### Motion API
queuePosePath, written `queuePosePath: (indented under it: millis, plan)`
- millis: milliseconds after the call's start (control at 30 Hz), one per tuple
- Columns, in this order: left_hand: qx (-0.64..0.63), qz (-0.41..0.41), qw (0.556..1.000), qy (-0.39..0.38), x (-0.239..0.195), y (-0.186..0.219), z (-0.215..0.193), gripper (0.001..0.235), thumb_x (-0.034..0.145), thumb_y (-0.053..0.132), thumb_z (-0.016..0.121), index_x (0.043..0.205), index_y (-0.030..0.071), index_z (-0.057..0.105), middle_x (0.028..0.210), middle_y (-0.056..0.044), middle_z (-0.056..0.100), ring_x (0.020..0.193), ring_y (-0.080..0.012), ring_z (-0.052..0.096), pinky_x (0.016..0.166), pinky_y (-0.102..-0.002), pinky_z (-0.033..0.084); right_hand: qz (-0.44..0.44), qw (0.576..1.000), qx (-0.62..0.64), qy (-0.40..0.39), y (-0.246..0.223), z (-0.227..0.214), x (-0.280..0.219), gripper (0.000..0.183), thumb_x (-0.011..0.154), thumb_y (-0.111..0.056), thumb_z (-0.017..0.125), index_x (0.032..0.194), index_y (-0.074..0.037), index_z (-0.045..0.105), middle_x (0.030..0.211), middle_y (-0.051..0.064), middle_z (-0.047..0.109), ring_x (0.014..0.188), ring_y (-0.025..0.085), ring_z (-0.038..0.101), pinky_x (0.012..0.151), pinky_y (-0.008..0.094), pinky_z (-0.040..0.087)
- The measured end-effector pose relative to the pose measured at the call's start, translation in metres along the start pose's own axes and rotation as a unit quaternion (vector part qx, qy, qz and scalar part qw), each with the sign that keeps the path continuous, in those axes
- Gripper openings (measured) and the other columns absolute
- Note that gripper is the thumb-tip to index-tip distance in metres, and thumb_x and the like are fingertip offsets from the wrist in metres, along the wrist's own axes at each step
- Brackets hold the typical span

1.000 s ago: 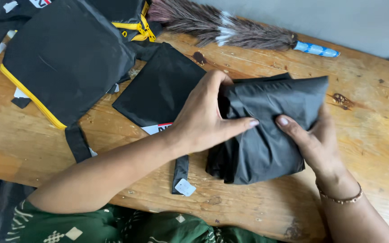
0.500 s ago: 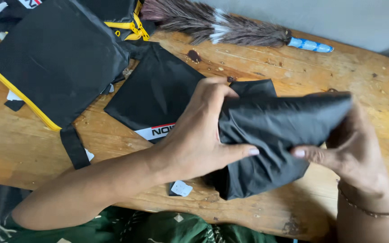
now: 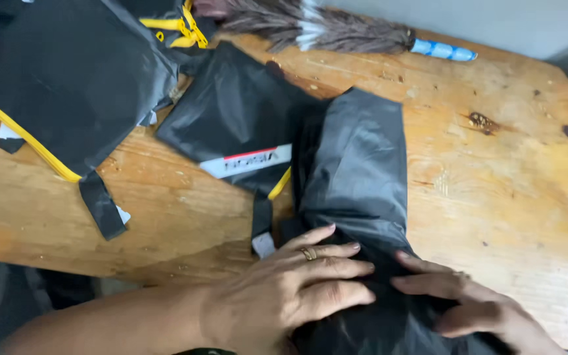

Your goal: The person folds a black fabric bag on a wooden table, rolling it tightly and then folding it into a compact square. They then place the folded bag into a black pouch with yellow trim and secure it with a yellow strap.

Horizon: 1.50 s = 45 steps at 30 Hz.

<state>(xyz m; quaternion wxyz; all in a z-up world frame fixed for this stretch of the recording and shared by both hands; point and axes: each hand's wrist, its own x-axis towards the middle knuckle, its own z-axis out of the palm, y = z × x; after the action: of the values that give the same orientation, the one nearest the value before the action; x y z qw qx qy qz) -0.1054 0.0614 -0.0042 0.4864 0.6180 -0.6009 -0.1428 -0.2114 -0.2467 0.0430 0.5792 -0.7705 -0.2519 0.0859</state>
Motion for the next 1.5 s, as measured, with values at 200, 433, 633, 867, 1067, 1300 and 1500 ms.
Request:
queuePosePath:
  millis: [200,433,633,867,1067,1300,1500]
  plan:
    - [0.083,0.032,0.996,-0.014,-0.009,0.001,0.007,0.057,0.098,0.032,0.055,0.146,0.003,0.046,0.157,-0.030,0.043,0.153,-0.0576,0.038,0.123,-0.082,0.010,-0.024,0.992,-0.004,-0.123,0.019,0.014,0.000,0.078,0.123,-0.069,0.028,0.133,-0.001,0.064,0.151,0.034,0.053,0.153,0.052,0.033,0.124,0.067,0.025]
    - [0.022,0.045,0.998,0.030,-0.020,-0.006,0.021,0.052,0.099,0.033,0.040,0.125,-0.010,0.052,0.121,-0.030,0.053,0.138,-0.0557,0.050,0.124,-0.071,0.026,-0.039,0.996,-0.004,-0.082,0.035,0.033,-0.002,0.057,0.118,-0.050,0.033,0.132,-0.003,0.064,0.141,0.029,0.065,0.144,0.050,0.053,0.124,0.064,0.031]
    - [-0.046,-0.013,0.996,0.081,-0.033,-0.017,0.043,0.053,0.094,0.029,0.059,0.132,-0.006,0.046,0.126,-0.026,0.065,0.131,-0.0442,0.062,0.124,-0.058,0.036,0.036,0.997,-0.041,-0.048,0.068,0.046,-0.028,0.045,0.105,-0.037,0.051,0.132,-0.002,0.063,0.144,0.018,0.063,0.140,0.035,0.056,0.117,0.051,0.041]
    - [-0.084,-0.158,0.972,0.154,-0.033,-0.015,0.049,0.057,0.093,0.026,0.067,0.135,-0.004,0.043,0.122,-0.020,0.064,0.110,-0.0365,0.070,0.093,-0.040,0.055,0.232,0.949,0.088,0.195,0.062,0.060,-0.034,0.064,0.089,-0.039,0.063,0.134,0.006,0.058,0.141,0.017,0.063,0.131,0.025,0.060,0.106,0.037,0.047]
    - [0.078,-0.076,0.956,0.274,-0.018,0.002,0.036,0.063,0.094,0.045,0.065,0.126,-0.008,0.054,0.128,-0.026,0.053,0.124,-0.0395,0.061,0.112,-0.046,0.053,0.225,0.944,0.101,0.221,0.066,0.060,-0.039,0.056,0.092,-0.040,0.062,0.124,0.006,0.061,0.132,0.018,0.064,0.121,0.025,0.062,0.098,0.038,0.049]
    - [0.112,-0.189,0.945,0.243,-0.013,-0.001,0.038,0.081,0.084,0.068,0.058,0.128,0.000,0.053,0.120,-0.022,0.051,0.113,-0.0392,0.055,0.103,-0.050,0.045,0.262,0.919,0.095,0.280,0.072,0.066,-0.036,0.051,0.090,-0.028,0.063,0.130,0.004,0.059,0.115,0.013,0.069,0.110,0.022,0.066,0.095,0.035,0.053]
    - [0.181,-0.070,0.948,0.252,0.006,-0.010,0.019,0.065,0.092,0.062,0.055,0.102,-0.001,0.066,0.146,-0.028,0.045,0.131,-0.0448,0.051,0.115,-0.052,0.038,0.244,0.893,0.207,0.316,0.080,0.070,-0.039,0.044,0.093,-0.023,0.062,0.128,0.004,0.058,0.118,0.016,0.065,0.115,0.027,0.062,0.102,0.040,0.047]
